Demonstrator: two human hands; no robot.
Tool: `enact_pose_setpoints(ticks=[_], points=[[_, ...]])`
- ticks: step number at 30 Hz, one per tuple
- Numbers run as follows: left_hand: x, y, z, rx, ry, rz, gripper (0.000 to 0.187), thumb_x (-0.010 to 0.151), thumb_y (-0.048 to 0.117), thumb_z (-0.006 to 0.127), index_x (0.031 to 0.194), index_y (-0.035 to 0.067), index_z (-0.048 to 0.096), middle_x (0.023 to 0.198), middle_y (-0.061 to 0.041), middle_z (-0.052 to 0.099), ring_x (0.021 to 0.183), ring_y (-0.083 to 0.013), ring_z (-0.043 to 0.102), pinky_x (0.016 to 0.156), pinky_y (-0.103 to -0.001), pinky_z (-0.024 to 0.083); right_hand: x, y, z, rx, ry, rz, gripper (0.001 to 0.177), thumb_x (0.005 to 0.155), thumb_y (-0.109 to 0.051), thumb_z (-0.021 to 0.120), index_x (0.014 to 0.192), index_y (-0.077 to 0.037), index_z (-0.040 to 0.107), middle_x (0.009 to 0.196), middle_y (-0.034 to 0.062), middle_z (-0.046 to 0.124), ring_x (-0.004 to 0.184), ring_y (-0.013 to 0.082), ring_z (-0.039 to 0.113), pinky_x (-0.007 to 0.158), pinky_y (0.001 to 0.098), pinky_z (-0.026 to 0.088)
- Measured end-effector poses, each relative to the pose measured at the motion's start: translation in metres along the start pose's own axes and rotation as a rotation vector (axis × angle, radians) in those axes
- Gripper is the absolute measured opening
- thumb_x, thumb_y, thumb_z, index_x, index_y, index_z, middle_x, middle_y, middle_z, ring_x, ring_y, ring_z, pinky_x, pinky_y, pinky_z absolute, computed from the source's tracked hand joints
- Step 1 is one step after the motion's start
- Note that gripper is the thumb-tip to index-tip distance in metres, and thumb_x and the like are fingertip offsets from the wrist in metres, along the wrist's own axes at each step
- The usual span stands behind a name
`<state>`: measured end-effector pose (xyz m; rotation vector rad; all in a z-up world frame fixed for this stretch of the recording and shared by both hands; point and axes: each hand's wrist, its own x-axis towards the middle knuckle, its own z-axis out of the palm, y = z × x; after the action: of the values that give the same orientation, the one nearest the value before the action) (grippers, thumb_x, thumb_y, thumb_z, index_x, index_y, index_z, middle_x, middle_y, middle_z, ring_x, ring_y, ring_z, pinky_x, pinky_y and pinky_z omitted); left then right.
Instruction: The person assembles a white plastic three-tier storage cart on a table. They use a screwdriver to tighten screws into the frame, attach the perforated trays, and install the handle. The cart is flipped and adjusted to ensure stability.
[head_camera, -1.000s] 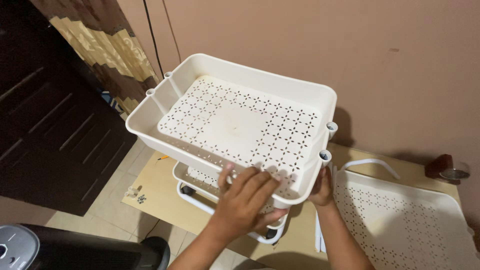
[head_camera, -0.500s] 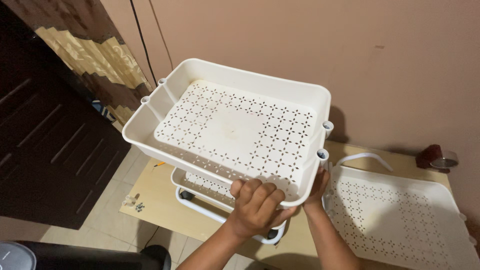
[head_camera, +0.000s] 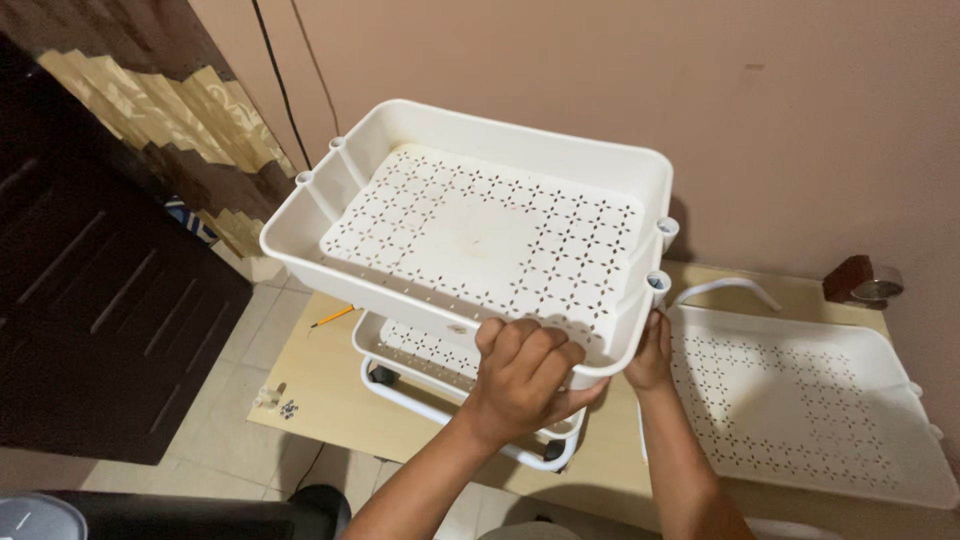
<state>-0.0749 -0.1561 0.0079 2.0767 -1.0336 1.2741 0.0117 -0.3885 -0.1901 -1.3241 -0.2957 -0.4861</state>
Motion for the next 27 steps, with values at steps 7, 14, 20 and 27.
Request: enact_pose_setpoints(ticks=[7, 14, 20, 27], points=[[-0.057, 0.008, 0.026, 0.104, 0.232, 0.041, 0.056, 0.084, 0.038, 0.086, 0.123, 0.015, 0.053, 0.122, -0.006, 0.055, 0.113, -0.0252, 0.053, 0.099, -0.043, 0.038, -0.027, 0.000, -0.002, 0.049, 0.027, 0.087, 0.053, 0.091, -0.029, 0.070, 0.132, 0.003, 0.060, 0.124, 0.0125, 0.069, 0.108, 0.0192, 0.068, 0.093, 0.0331, 0.056], [-0.133, 0.033, 0.094, -0.477, -0.294, -0.528, 0.058, 0.084, 0.024, 0.081, 0.136, 0.007, 0.061, 0.135, -0.014, 0.062, 0.128, -0.0332, 0.059, 0.106, -0.044, 0.046, -0.047, 0.031, -0.004, -0.230, 0.077, 0.163, 0.044, 0.088, -0.012, 0.075, 0.129, 0.001, 0.065, 0.123, 0.0134, 0.072, 0.109, 0.0185, 0.070, 0.092, 0.0329, 0.058], [-0.152, 0.010, 0.179, -0.781, -0.609, -0.787, 0.071, 0.075, 0.016, 0.082, 0.140, 0.008, 0.053, 0.143, -0.021, 0.055, 0.133, -0.0365, 0.051, 0.107, -0.044, 0.042, -0.041, 0.024, 0.010, -0.312, 0.056, -0.026, 0.050, 0.084, -0.012, 0.079, 0.129, 0.001, 0.063, 0.124, 0.0125, 0.070, 0.112, 0.0201, 0.068, 0.093, 0.0356, 0.056], [-0.183, -0.004, 0.213, -0.644, -0.941, -0.942, 0.054, 0.088, 0.013, 0.065, 0.141, 0.005, 0.057, 0.136, -0.028, 0.064, 0.130, -0.0366, 0.061, 0.108, -0.041, 0.049, -0.029, 0.017, 0.004, -0.597, -0.061, -0.181, 0.039, 0.085, -0.014, 0.079, 0.121, -0.004, 0.071, 0.117, 0.0105, 0.076, 0.109, 0.0201, 0.073, 0.093, 0.0346, 0.058]])
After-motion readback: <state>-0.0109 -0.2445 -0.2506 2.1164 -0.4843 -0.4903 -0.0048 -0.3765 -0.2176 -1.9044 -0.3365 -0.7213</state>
